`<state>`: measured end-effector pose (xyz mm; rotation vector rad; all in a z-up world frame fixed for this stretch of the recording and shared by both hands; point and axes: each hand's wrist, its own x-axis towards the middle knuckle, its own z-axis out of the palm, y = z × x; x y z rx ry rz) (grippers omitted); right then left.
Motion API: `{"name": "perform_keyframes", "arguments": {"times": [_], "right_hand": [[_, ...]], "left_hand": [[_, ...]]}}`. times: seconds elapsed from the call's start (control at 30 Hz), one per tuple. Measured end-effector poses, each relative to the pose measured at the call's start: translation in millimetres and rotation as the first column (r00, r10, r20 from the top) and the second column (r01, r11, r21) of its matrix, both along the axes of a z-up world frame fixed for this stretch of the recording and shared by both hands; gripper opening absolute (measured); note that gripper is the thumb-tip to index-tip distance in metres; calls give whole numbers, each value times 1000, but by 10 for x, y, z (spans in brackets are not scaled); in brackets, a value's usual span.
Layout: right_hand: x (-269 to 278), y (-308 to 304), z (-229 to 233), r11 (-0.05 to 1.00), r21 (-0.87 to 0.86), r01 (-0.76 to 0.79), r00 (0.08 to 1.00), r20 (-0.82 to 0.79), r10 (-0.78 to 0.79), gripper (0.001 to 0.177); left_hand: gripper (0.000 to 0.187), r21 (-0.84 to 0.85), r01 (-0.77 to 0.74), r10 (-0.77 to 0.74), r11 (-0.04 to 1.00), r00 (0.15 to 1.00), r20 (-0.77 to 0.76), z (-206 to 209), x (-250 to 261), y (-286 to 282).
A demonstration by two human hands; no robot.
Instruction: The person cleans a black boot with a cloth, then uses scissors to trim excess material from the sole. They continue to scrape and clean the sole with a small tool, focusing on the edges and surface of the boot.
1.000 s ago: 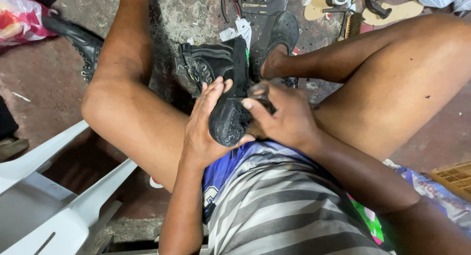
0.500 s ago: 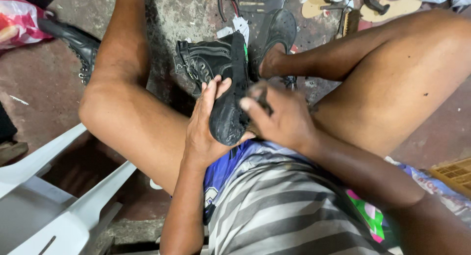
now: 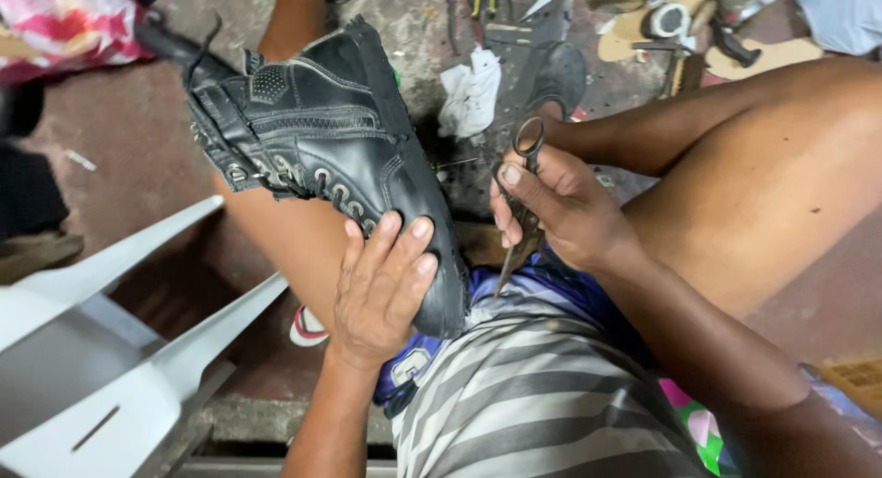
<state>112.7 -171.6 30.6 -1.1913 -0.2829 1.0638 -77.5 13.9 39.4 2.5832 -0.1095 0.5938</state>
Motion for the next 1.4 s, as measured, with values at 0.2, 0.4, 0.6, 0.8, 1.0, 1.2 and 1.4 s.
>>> {"name": "perform_keyframes", "arguments": {"times": [0.2,0.4,0.6,0.8,1.0,1.2,1.4], "right_hand": [[-24,309,225,965,-135,-227,974,-12,227,29],[-255,625,247,941,-252,-227,965,73,252,60],[-275,671,276,930,-318,-183,971,92,222,74],[-285,693,300,937,-272,-217,934,222,281,71],[-365,669,443,929,-270,-253,754,547,364,74],[-9,453,417,963,-238,-130,944,268,194,43],[25,190,289,942,-333,40,685,696,217,13]], "left_hand": [[33,-12,-162,162,987,984,80,-148,-298,-51],[34,-40,-249,251,968,964,81,-437,-369,-167],[74,-104,-410,414,906,910,22,-174,-304,-196],[92,-966,-234,536,-109,805,-255,-235,-384,-344],[75,-844,73,408,-531,895,-179,-548,-43,-99],[70,-891,52,409,-450,899,-154,-452,414,157],[57,-888,-121,257,-443,932,-255,-489,781,251]]}}
